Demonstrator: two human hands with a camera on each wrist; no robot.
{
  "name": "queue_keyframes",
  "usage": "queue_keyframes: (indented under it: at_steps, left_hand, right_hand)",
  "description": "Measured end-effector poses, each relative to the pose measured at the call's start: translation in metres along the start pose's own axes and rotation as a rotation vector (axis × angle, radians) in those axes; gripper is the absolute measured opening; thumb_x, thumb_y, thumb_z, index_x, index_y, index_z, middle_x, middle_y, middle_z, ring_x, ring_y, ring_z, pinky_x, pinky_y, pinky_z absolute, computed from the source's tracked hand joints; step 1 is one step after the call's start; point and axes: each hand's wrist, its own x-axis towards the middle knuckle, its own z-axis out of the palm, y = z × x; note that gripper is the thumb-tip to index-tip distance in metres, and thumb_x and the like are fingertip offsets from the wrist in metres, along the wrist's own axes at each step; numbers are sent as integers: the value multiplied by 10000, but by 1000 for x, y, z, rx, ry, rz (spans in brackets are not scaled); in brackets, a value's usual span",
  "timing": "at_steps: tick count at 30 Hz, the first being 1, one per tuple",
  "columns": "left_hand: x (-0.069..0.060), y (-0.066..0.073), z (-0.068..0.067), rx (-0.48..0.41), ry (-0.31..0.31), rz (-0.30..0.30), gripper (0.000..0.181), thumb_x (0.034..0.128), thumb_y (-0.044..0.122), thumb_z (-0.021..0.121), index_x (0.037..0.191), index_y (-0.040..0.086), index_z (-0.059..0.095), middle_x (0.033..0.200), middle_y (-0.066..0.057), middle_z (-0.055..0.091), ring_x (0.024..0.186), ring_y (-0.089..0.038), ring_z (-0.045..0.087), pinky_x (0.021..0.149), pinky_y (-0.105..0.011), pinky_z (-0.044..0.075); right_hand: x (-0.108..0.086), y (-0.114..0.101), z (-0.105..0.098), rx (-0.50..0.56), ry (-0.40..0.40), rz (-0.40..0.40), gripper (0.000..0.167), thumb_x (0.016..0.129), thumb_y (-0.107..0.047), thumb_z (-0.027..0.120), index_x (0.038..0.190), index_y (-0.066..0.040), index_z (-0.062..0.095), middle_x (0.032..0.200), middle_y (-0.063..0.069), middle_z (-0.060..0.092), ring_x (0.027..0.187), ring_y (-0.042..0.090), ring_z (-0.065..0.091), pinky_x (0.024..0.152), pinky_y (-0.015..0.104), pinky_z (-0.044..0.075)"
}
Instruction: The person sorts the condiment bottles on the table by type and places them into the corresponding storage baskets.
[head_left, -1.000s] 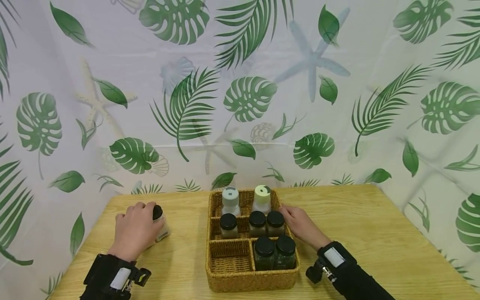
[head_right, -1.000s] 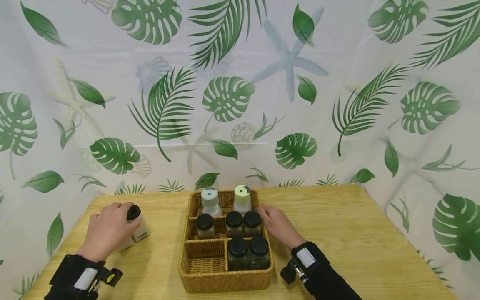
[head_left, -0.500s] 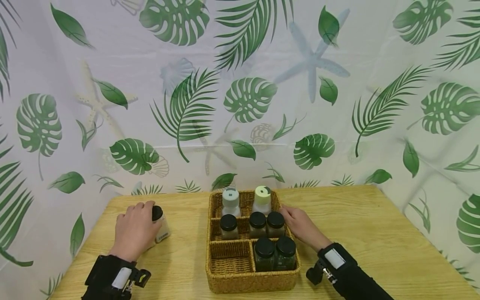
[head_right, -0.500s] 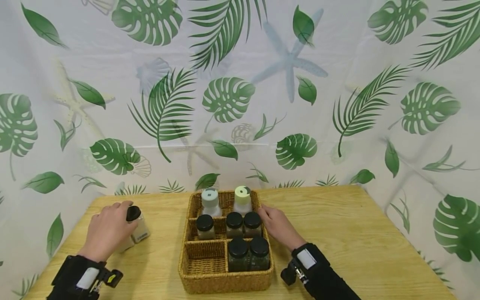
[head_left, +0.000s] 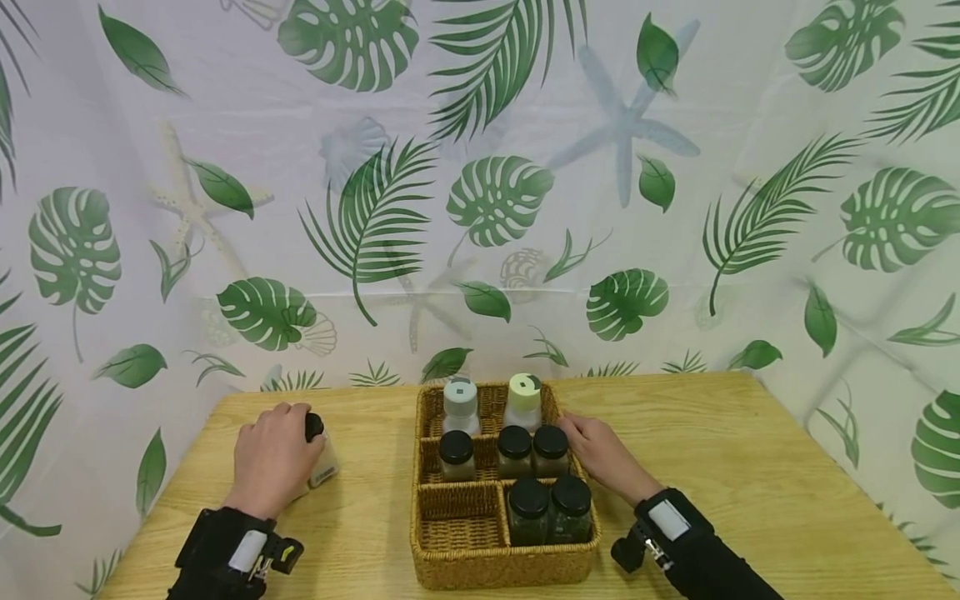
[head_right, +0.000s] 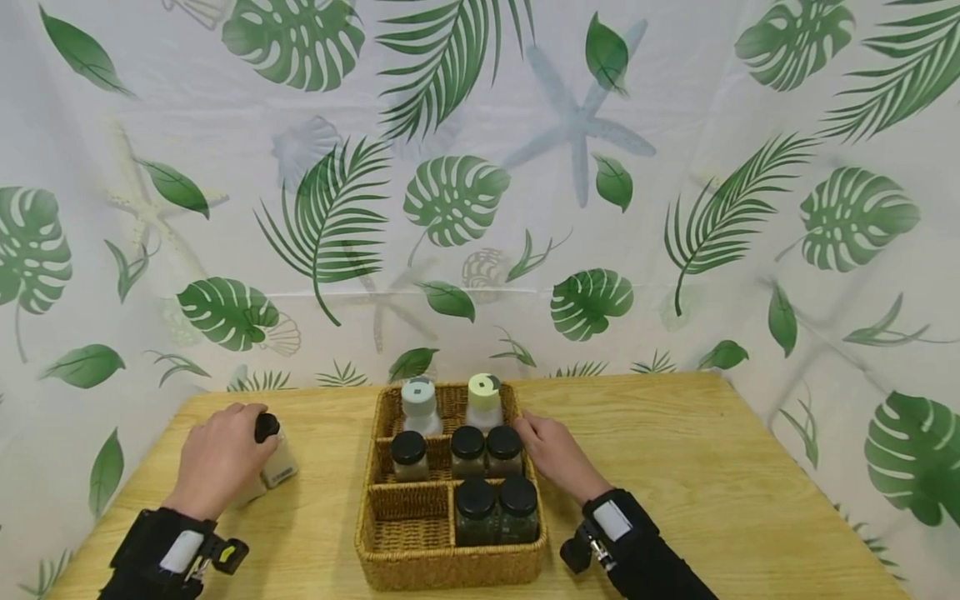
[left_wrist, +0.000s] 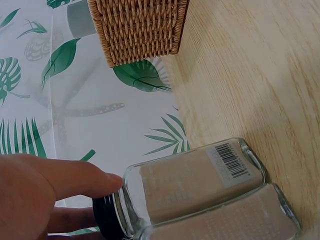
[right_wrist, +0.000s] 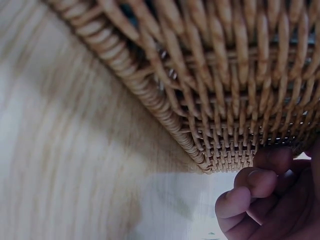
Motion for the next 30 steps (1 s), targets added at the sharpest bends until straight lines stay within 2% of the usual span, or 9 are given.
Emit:
queue_keyframes:
  at_steps: [4,10,16,21,25,30]
  left_hand:
    - [1,-1,1,-35,24,18,281,863,109,732,1025,-114,680,860,-236,655,734,-384,624,628,-512,492]
    - [2,0,1,-66,23,17,195,837,74,719,931,-90,675,764,-178,604,636,-277,495,577,-373,347]
    - [2,2,2,-84,19,17,144,835,60,702,887,-68,663,731,-147,565,638,-263,441,588,-354,290]
    - [2,5,1,-97,60,38,159,830,63,691,912,-71,671,744,-154,574,639,-260,445,583,-353,301]
    - [1,10,-5,-104,96,60,178,823,72,685,929,-71,682,777,-166,600,655,-270,469,593,-370,332]
    - [0,20,-15,-108,112,74,194,825,78,686,959,-62,700,788,-156,611,656,-262,465,594,-362,326]
  right_hand:
    - [0,0,0,-2,1,-4,458,1117,-301,352,1403,-24,580,506,-16,339,410,139,311,453,293,358]
    - [-1,-1,1,10,-9,0,480,1116,-302,351,1457,-11,522,504,-20,345,410,135,308,463,289,361]
    - [-1,-1,0,18,2,2,462,1116,-300,360,1429,-23,558,511,-16,342,417,137,308,453,292,352]
    - [-1,-1,0,5,-3,0,489,1117,-312,355,1458,-2,518,518,-22,334,417,127,297,474,290,356]
    - [-1,-1,0,-5,-3,1,498,1116,-310,356,1477,5,489,527,-19,340,416,126,295,496,299,369]
    - [-1,-1,0,-6,-10,-2,498,1114,-317,358,1482,-8,488,509,-22,349,406,125,301,468,298,372]
